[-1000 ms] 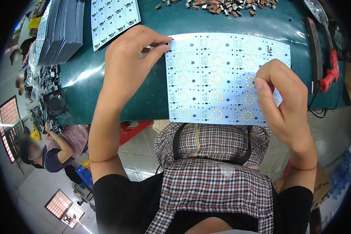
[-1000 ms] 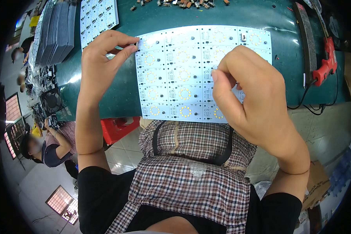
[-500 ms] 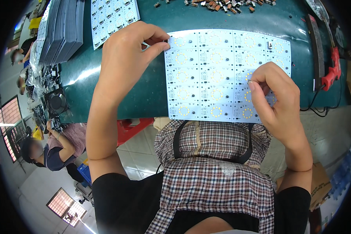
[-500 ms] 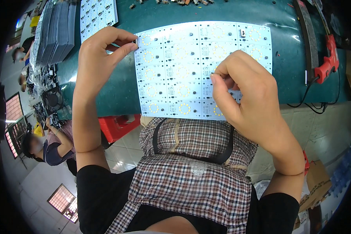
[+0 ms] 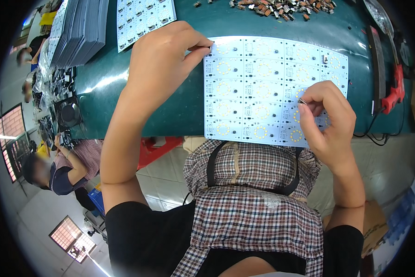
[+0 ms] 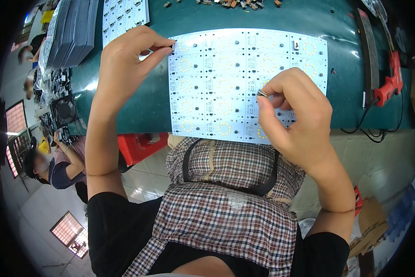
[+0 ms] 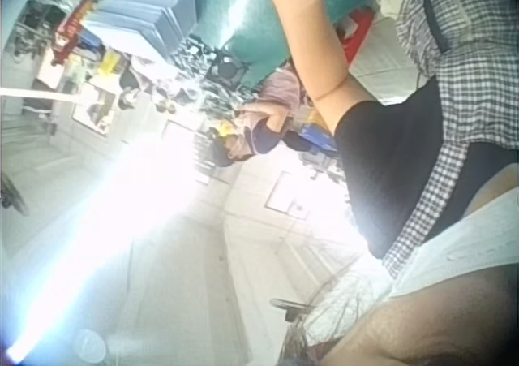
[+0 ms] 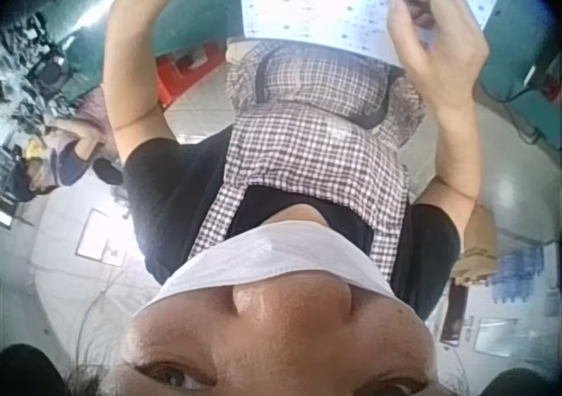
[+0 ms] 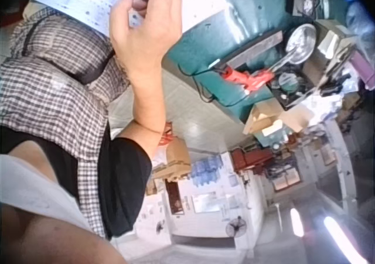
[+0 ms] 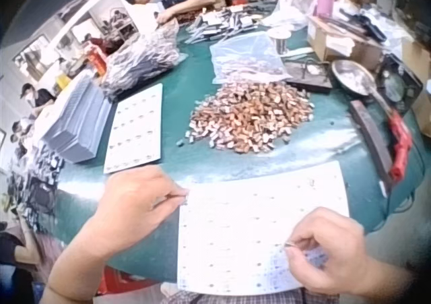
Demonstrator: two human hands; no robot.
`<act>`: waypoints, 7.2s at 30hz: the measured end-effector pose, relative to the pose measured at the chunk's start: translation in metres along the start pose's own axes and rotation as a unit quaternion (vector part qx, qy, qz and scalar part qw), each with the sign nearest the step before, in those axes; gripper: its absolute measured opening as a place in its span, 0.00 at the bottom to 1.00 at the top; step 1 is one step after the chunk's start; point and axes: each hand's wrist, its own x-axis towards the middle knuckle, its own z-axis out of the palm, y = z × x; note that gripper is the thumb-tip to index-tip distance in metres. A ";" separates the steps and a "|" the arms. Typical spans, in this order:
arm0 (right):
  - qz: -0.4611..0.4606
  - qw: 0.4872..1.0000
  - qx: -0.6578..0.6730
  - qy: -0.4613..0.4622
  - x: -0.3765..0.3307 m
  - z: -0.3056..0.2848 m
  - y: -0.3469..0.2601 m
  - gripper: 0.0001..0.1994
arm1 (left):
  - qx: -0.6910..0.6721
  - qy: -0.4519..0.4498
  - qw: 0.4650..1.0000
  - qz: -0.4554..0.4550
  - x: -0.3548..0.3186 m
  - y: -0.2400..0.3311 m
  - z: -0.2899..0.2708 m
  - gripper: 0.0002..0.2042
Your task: Assembling small electronic components onto a printed circuit board sheet.
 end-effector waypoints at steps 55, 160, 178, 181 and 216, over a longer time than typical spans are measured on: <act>0.056 0.998 -0.008 -0.012 0.032 -0.031 -0.003 0.08 | -0.676 -0.125 0.696 -0.207 0.039 -0.029 0.011 0.17; -0.180 0.910 -0.363 -0.083 0.082 -0.013 -0.003 0.12 | -0.340 0.095 0.936 -0.004 -0.018 0.054 0.061 0.05; -0.130 0.935 -0.304 -0.129 0.095 -0.018 -0.003 0.08 | -0.337 0.070 0.939 -0.014 -0.015 0.054 0.060 0.05; -0.123 0.931 -0.317 -0.132 0.091 -0.020 -0.004 0.08 | -0.339 0.054 0.939 -0.016 -0.015 0.054 0.058 0.05; 0.035 0.960 -0.275 -0.036 0.132 -0.031 0.079 0.08 | -0.320 0.049 0.941 -0.101 0.006 0.039 0.026 0.11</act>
